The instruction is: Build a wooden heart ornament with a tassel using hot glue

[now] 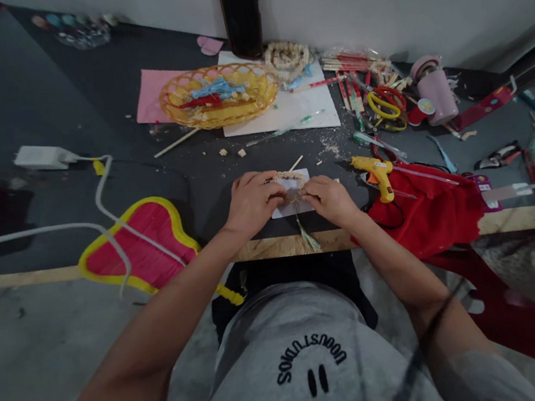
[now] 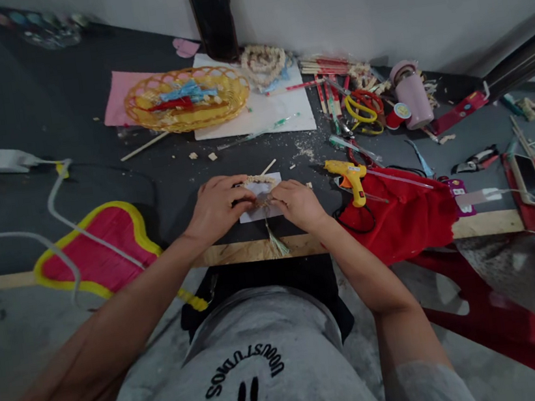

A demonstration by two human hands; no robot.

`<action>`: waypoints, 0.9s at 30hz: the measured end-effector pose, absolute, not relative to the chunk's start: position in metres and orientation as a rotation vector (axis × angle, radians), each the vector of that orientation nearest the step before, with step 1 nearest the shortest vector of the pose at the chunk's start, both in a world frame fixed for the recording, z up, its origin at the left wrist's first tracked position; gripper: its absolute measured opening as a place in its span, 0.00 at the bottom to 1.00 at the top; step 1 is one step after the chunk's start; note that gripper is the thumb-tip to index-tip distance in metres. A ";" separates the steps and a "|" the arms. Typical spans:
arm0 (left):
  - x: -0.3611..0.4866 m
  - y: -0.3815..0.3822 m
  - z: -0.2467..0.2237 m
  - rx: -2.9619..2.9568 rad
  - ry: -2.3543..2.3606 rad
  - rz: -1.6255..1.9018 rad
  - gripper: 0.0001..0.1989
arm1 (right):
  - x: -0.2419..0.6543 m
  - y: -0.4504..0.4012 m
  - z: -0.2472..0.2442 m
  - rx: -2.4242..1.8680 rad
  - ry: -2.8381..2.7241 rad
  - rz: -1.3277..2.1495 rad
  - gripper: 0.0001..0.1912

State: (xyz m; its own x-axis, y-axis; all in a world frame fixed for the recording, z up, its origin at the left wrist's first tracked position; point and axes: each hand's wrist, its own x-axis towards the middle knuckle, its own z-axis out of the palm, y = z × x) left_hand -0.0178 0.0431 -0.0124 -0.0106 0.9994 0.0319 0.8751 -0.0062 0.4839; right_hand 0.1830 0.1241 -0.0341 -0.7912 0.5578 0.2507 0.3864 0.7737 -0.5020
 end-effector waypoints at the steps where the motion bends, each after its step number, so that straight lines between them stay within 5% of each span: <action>1: -0.018 0.043 -0.013 1.953 1.957 0.539 0.07 | 0.183 0.124 -0.035 -0.707 -2.576 0.604 0.07; 19: -0.017 0.042 -0.013 1.959 1.964 0.538 0.06 | 0.184 0.122 -0.037 -0.731 -2.566 0.614 0.09; 27: -0.021 0.046 -0.011 1.889 1.941 0.552 0.16 | 0.187 0.120 -0.024 -0.794 -2.597 0.634 0.05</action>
